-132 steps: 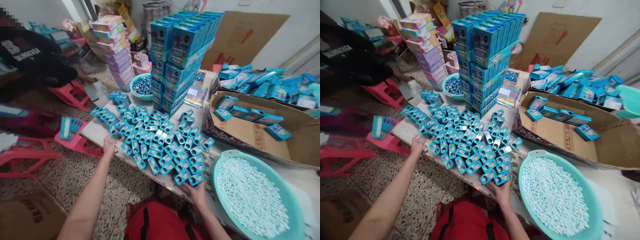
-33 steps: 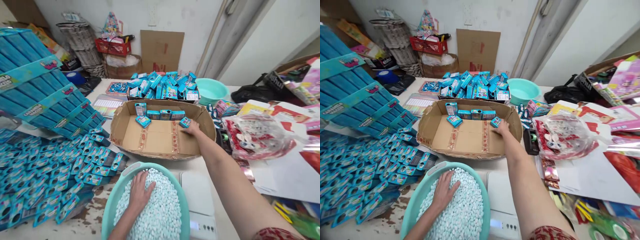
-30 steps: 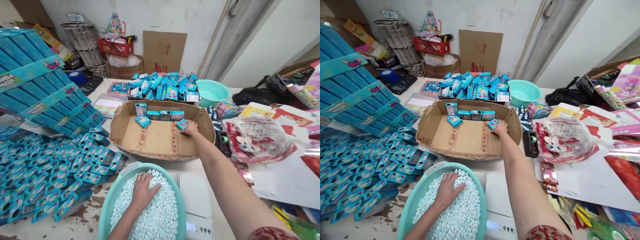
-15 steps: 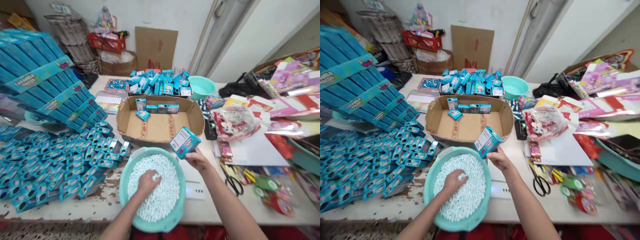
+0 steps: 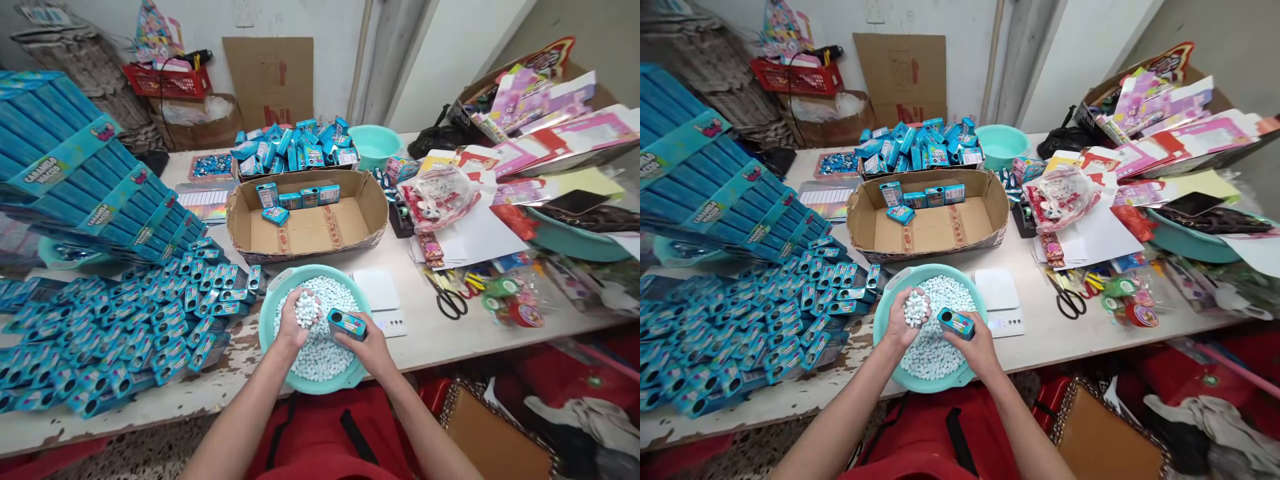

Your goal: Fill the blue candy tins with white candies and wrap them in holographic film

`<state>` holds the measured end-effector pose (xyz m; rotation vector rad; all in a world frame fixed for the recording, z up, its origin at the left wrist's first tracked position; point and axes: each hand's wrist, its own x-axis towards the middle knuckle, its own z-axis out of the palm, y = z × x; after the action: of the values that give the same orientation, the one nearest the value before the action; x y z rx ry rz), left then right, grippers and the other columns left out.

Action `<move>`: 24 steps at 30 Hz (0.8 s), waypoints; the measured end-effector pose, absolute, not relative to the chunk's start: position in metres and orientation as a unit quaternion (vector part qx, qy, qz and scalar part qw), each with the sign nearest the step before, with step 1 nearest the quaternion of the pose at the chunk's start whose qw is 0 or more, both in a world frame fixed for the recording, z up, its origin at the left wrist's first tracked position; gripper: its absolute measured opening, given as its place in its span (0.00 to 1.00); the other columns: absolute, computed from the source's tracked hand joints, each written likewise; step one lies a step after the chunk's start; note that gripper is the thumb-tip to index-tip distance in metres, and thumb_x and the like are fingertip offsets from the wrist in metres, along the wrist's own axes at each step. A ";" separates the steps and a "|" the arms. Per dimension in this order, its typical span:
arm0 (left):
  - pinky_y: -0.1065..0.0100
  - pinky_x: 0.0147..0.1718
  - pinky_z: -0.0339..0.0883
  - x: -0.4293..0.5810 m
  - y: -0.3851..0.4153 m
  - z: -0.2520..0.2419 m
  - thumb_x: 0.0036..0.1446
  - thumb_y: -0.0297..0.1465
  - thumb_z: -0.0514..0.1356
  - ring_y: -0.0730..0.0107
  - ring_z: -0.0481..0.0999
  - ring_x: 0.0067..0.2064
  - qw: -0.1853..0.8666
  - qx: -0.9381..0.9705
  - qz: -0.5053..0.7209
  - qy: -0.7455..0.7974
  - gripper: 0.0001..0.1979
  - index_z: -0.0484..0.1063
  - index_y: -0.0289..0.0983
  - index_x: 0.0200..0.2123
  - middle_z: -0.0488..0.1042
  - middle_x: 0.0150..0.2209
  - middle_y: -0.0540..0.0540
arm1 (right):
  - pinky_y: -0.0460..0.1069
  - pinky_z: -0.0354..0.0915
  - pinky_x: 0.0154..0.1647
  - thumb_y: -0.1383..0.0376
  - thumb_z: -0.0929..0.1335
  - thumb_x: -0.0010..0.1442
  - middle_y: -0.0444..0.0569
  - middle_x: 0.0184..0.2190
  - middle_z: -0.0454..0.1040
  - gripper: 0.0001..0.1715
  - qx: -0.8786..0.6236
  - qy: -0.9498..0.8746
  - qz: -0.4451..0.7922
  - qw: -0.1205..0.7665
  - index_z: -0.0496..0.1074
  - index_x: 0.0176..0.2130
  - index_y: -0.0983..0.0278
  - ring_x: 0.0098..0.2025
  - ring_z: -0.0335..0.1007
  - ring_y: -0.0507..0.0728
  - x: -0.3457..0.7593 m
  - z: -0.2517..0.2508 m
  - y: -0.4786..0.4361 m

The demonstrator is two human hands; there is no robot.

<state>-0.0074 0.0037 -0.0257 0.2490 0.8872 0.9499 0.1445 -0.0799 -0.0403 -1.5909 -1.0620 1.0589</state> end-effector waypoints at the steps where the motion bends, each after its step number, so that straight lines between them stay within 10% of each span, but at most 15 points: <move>1: 0.74 0.15 0.58 -0.004 0.002 -0.017 0.45 0.40 0.59 0.73 0.69 0.18 0.784 0.133 0.456 0.400 0.13 0.66 0.35 0.26 0.71 0.21 0.49 | 0.54 0.65 0.45 0.60 0.75 0.42 0.48 0.37 0.74 0.22 -0.647 -0.452 0.413 0.455 0.71 0.38 0.62 0.41 0.71 0.60 0.139 -0.040 -0.081; 12: 0.70 0.25 0.68 0.023 0.004 -0.006 0.44 0.37 0.65 0.69 0.77 0.26 0.677 0.199 0.527 0.473 0.21 0.66 0.38 0.42 0.76 0.28 0.50 | 0.53 0.64 0.43 0.66 0.73 0.46 0.46 0.36 0.71 0.17 -0.636 -0.551 0.343 0.419 0.70 0.38 0.60 0.42 0.68 0.59 0.128 -0.033 -0.070; 24: 0.74 0.21 0.63 0.033 0.006 0.001 0.45 0.40 0.65 0.73 0.73 0.22 0.644 0.229 0.534 0.497 0.16 0.64 0.35 0.22 0.69 0.21 0.52 | 0.53 0.64 0.44 0.66 0.73 0.47 0.47 0.38 0.72 0.17 -0.624 -0.556 0.365 0.410 0.70 0.40 0.60 0.42 0.69 0.59 0.139 -0.025 -0.065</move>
<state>0.0329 0.0065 0.0007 0.5221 1.1321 1.2157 0.1391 -0.0648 -0.0250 -1.5716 -1.3991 0.9192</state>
